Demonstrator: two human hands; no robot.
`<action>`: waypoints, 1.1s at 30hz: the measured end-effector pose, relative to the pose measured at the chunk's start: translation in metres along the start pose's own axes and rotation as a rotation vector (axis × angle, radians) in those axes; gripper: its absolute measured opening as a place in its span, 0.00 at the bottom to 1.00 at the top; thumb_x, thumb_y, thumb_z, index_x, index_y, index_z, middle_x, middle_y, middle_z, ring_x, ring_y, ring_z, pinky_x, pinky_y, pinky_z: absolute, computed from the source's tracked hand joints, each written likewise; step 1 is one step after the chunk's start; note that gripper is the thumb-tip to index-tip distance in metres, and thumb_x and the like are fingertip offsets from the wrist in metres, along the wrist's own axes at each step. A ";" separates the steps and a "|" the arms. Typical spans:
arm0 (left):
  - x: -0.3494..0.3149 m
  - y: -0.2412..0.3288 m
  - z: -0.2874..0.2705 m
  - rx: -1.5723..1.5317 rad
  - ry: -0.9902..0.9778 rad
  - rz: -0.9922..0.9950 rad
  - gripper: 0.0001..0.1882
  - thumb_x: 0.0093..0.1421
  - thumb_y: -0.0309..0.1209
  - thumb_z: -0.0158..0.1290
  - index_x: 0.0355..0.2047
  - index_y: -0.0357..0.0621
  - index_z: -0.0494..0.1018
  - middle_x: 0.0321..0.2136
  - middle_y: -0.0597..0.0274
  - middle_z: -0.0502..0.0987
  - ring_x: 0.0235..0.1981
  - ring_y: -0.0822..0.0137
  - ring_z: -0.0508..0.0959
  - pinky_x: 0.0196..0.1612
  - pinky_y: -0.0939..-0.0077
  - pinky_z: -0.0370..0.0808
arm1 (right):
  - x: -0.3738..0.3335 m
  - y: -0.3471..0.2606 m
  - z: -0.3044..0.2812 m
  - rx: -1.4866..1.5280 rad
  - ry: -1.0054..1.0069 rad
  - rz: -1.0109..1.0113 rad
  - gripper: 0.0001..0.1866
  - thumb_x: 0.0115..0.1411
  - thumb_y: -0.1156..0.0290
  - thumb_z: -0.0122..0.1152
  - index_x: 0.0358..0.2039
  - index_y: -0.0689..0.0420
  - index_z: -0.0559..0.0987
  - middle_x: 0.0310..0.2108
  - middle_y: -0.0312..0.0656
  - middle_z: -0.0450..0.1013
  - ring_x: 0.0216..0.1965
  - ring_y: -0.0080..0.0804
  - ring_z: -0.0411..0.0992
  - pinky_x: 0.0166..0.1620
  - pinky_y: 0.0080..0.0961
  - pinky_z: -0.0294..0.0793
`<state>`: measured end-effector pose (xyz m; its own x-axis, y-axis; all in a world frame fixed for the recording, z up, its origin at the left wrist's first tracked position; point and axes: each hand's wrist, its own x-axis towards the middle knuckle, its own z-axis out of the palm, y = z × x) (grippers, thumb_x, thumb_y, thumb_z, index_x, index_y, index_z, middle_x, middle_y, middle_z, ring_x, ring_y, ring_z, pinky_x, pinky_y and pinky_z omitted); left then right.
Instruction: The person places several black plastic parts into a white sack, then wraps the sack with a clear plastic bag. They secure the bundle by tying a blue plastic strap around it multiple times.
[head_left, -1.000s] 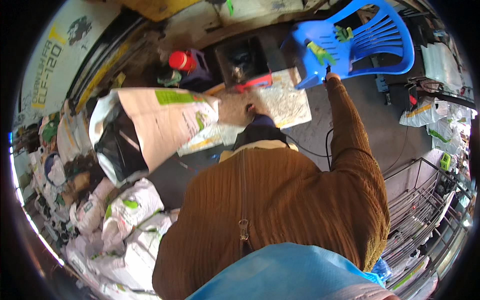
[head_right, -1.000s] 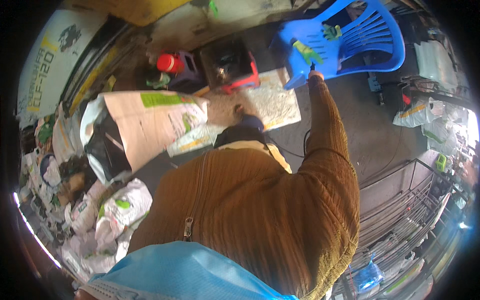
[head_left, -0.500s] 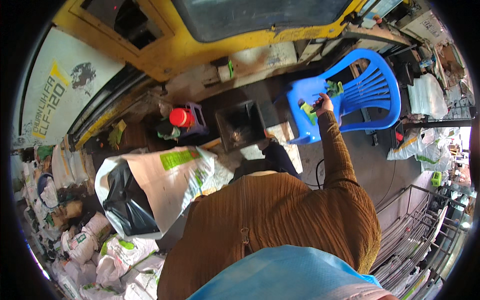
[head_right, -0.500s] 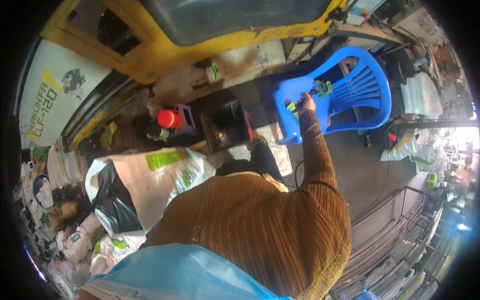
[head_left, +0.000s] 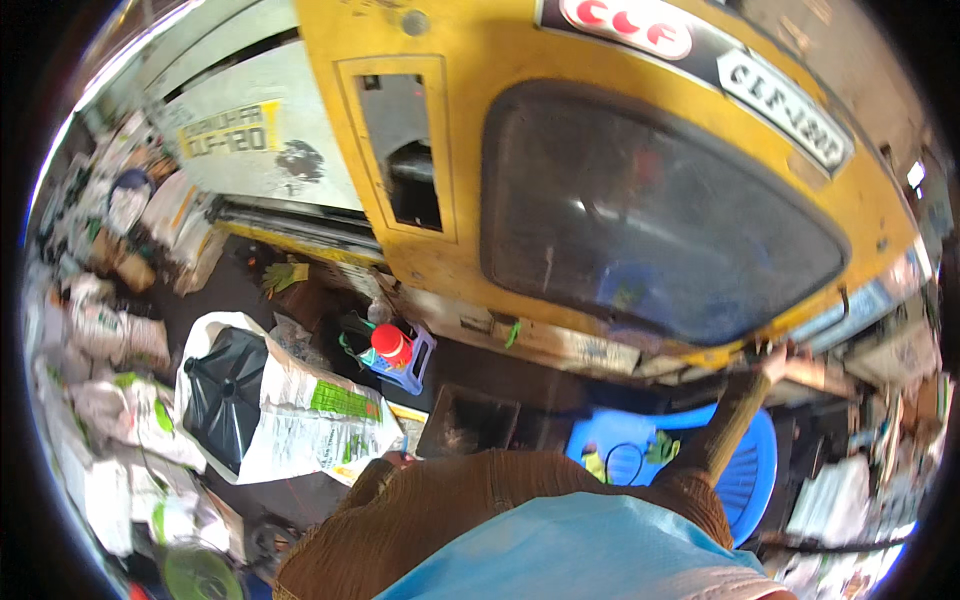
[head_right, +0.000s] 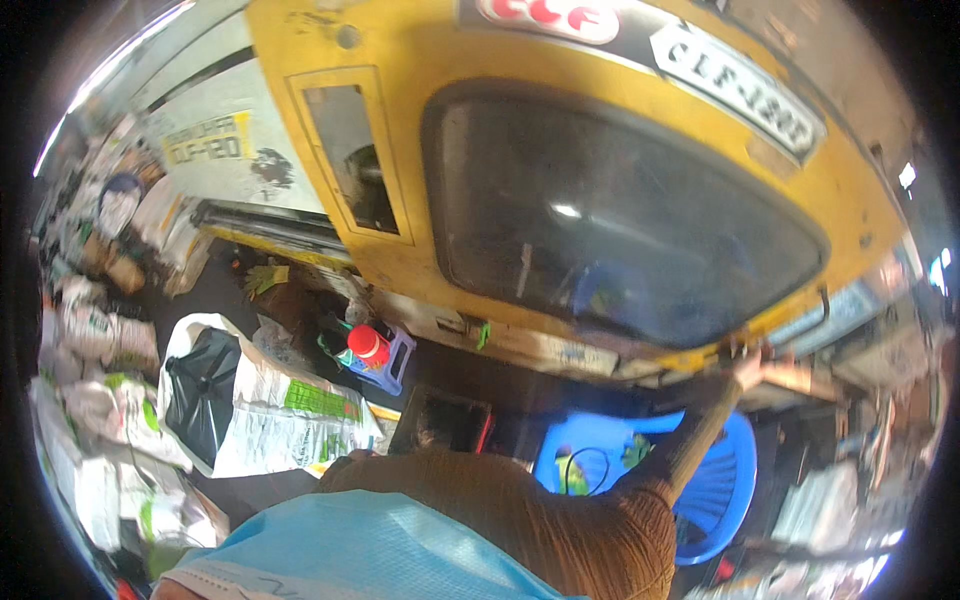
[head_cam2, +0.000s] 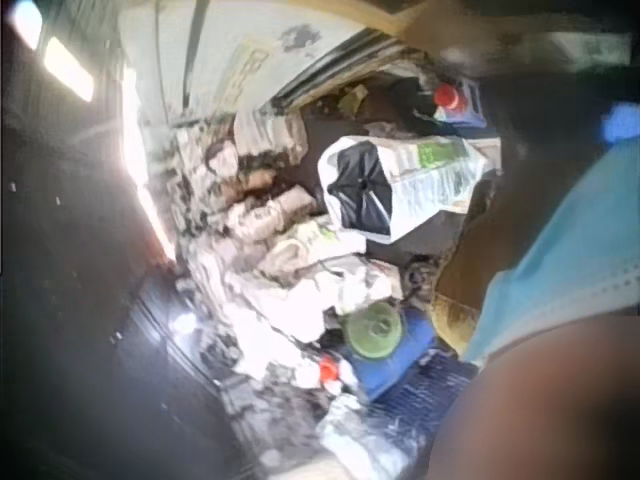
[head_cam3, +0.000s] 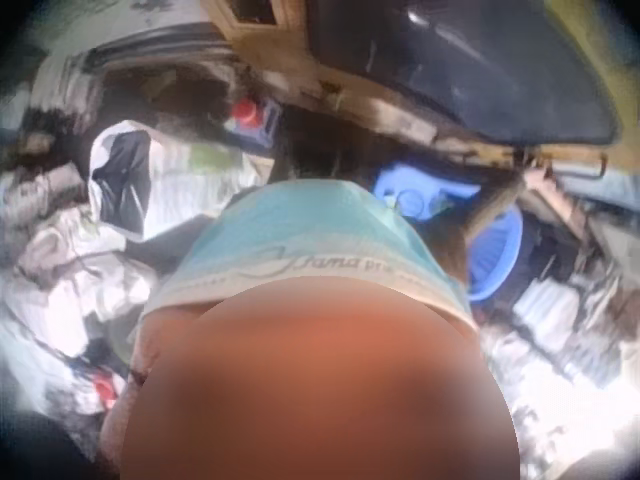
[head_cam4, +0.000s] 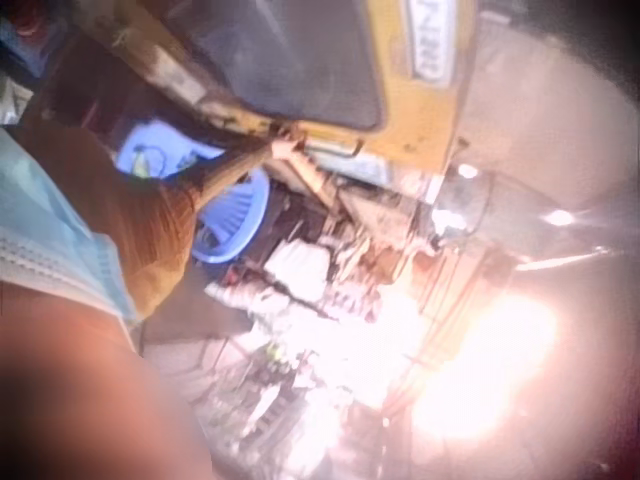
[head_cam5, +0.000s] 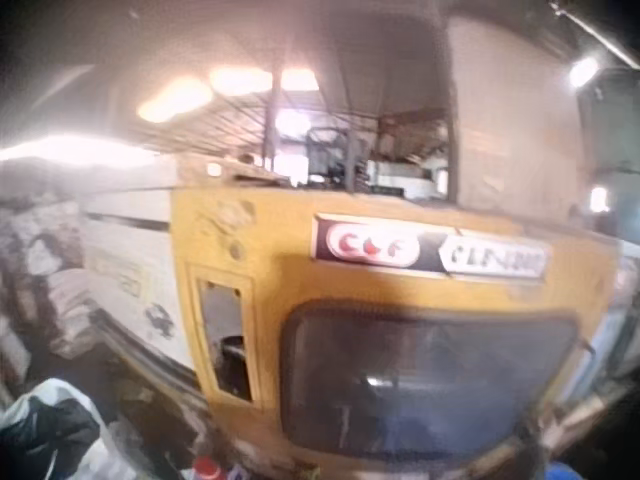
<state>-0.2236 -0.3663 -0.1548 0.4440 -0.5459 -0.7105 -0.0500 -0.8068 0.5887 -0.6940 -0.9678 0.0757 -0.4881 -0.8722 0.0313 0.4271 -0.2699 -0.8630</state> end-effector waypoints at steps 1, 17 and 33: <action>0.001 0.022 0.003 -0.032 -0.004 0.042 0.22 0.47 0.53 0.57 0.26 0.46 0.78 0.20 0.66 0.75 0.23 0.72 0.74 0.26 0.70 0.66 | -0.007 0.003 0.007 -0.025 0.102 -0.121 0.23 0.51 0.74 0.53 0.49 0.56 0.66 0.41 0.43 0.68 0.37 0.35 0.70 0.33 0.30 0.73; 0.019 0.161 -0.002 -0.001 0.033 0.551 0.16 0.54 0.44 0.54 0.30 0.42 0.76 0.26 0.61 0.78 0.30 0.71 0.76 0.37 0.75 0.70 | -0.206 0.044 0.097 -0.110 -0.442 0.013 0.32 0.51 0.77 0.59 0.55 0.61 0.56 0.47 0.44 0.64 0.43 0.33 0.66 0.45 0.31 0.69; -0.049 -0.066 0.002 0.052 0.050 -0.036 0.22 0.53 0.46 0.53 0.36 0.38 0.75 0.31 0.56 0.78 0.33 0.64 0.77 0.37 0.71 0.71 | -0.390 0.328 0.006 -0.994 -1.100 0.556 0.25 0.55 0.65 0.56 0.50 0.65 0.66 0.44 0.48 0.70 0.47 0.37 0.67 0.50 0.26 0.63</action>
<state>-0.2444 -0.2869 -0.1596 0.4906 -0.5050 -0.7101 -0.0790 -0.8373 0.5409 -0.3590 -0.7184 -0.2171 0.5090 -0.7434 -0.4339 -0.5063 0.1491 -0.8494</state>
